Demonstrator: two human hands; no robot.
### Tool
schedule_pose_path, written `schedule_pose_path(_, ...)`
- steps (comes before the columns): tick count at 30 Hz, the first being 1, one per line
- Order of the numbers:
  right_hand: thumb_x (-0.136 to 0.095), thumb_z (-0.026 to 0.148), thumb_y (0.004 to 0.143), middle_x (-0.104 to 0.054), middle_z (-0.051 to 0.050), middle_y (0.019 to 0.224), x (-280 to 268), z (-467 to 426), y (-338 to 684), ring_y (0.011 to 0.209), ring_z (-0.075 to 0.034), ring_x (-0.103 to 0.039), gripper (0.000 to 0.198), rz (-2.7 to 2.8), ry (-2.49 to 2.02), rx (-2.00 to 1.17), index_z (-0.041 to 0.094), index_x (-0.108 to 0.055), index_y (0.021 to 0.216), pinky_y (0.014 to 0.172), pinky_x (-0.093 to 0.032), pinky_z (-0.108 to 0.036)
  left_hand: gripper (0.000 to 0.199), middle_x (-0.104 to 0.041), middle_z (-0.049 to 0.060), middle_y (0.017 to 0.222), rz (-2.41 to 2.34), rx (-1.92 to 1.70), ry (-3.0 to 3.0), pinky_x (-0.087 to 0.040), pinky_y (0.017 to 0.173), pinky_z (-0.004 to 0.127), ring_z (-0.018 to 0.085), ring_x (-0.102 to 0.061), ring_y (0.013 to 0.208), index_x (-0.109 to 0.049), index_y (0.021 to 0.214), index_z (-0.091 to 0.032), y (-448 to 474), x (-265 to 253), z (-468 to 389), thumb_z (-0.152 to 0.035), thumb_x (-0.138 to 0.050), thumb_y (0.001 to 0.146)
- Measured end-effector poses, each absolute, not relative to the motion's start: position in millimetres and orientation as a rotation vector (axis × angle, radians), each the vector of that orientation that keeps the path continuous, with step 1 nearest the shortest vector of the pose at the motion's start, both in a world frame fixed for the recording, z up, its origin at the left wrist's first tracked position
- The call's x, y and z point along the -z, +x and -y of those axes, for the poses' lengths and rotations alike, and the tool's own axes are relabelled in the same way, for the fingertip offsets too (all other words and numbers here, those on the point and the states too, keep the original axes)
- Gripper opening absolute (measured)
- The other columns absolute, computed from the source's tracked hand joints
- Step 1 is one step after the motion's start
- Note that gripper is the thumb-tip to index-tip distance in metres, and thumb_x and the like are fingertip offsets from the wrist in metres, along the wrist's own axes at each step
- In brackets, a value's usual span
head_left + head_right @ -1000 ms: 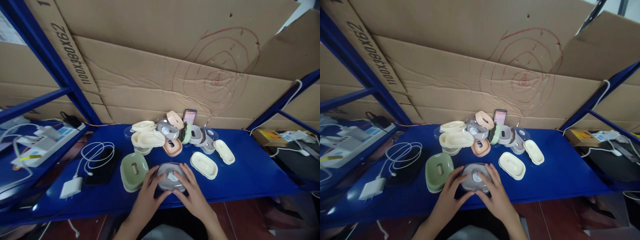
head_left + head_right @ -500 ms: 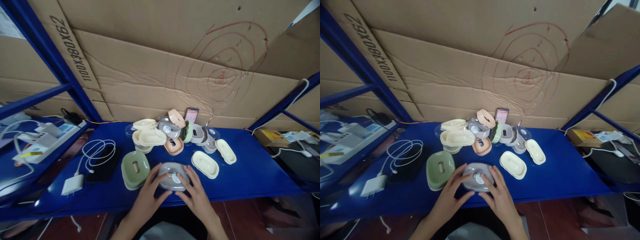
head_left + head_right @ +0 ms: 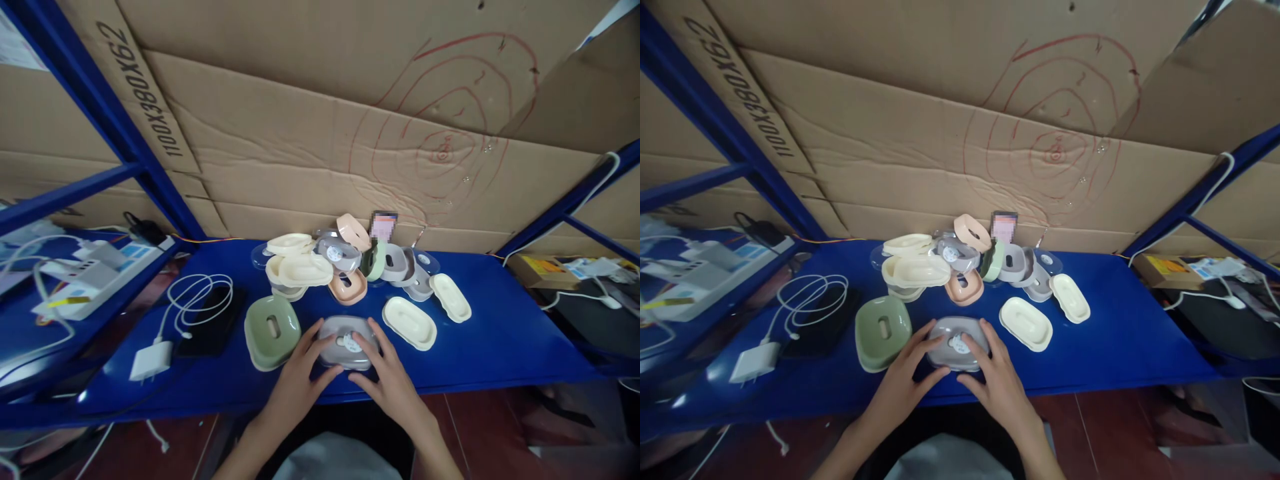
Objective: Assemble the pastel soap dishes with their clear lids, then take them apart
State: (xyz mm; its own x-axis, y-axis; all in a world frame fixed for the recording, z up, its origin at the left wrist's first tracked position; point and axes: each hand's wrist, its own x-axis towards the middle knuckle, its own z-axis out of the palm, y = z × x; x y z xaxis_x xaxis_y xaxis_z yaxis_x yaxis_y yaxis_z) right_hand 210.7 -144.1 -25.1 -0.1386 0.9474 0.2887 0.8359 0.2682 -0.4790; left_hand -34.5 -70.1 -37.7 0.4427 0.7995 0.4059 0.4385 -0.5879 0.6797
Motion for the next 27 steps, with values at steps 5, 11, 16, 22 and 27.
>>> schedule_pose_path(5,-0.068,0.041,0.106,-0.025,-0.005,0.183,28,147,209,0.163,-0.036,-0.041,0.065,1.913,-1.588,-0.237,0.044,-0.045,0.167,0.123,-0.053,-0.051,0.063,-0.041,0.012,0.176,-1.064,-0.918,2.256,-0.054,0.123,0.048,0.03,-0.05,0.158,-0.04,0.164,-0.035,-32,30,78,-0.036,-0.068,0.107)
schedule_pose_path(11,-0.073,0.057,0.099,-0.045,-0.006,0.173,19,173,293,0.153,-0.037,-0.054,0.066,1.531,-1.707,0.396,0.042,-0.053,0.161,0.118,-0.056,-0.059,0.06,-0.044,0.012,0.173,-1.094,-0.889,2.393,-0.058,0.118,0.046,0.029,-0.055,0.154,-0.036,0.167,-0.032,-30,26,83,-0.036,-0.057,0.111)
schedule_pose_path(16,-0.056,0.088,0.092,-0.054,-0.027,0.16,13,188,425,0.15,-0.046,-0.053,0.097,1.013,-1.965,0.713,0.013,-0.063,0.154,0.121,-0.046,-0.063,0.039,-0.067,0.008,0.152,-0.981,-1.048,2.652,-0.057,0.115,0.043,0.026,-0.07,0.133,-0.062,0.147,-0.03,-31,23,85,-0.024,-0.058,0.109)
schedule_pose_path(22,-0.053,0.094,0.083,-0.047,-0.029,0.165,45,189,504,0.148,-0.053,-0.051,0.106,0.847,-2.189,0.554,0.016,-0.065,0.153,0.112,-0.048,-0.066,0.037,-0.071,0.01,0.146,-1.327,-1.226,2.798,-0.017,0.136,0.057,0.03,-0.068,0.133,-0.069,0.139,-0.028,-49,22,87,-0.019,-0.063,0.103)
schedule_pose_path(27,-0.045,0.094,0.087,-0.037,-0.03,0.171,54,181,510,0.151,-0.059,-0.046,0.106,0.89,-2.237,0.477,0.015,-0.061,0.157,0.107,-0.049,-0.074,0.031,-0.079,0.008,0.129,-1.46,-1.252,2.781,-0.015,0.136,0.058,0.03,-0.072,0.124,-0.068,0.133,-0.027,-78,29,74,-0.019,-0.063,0.104)
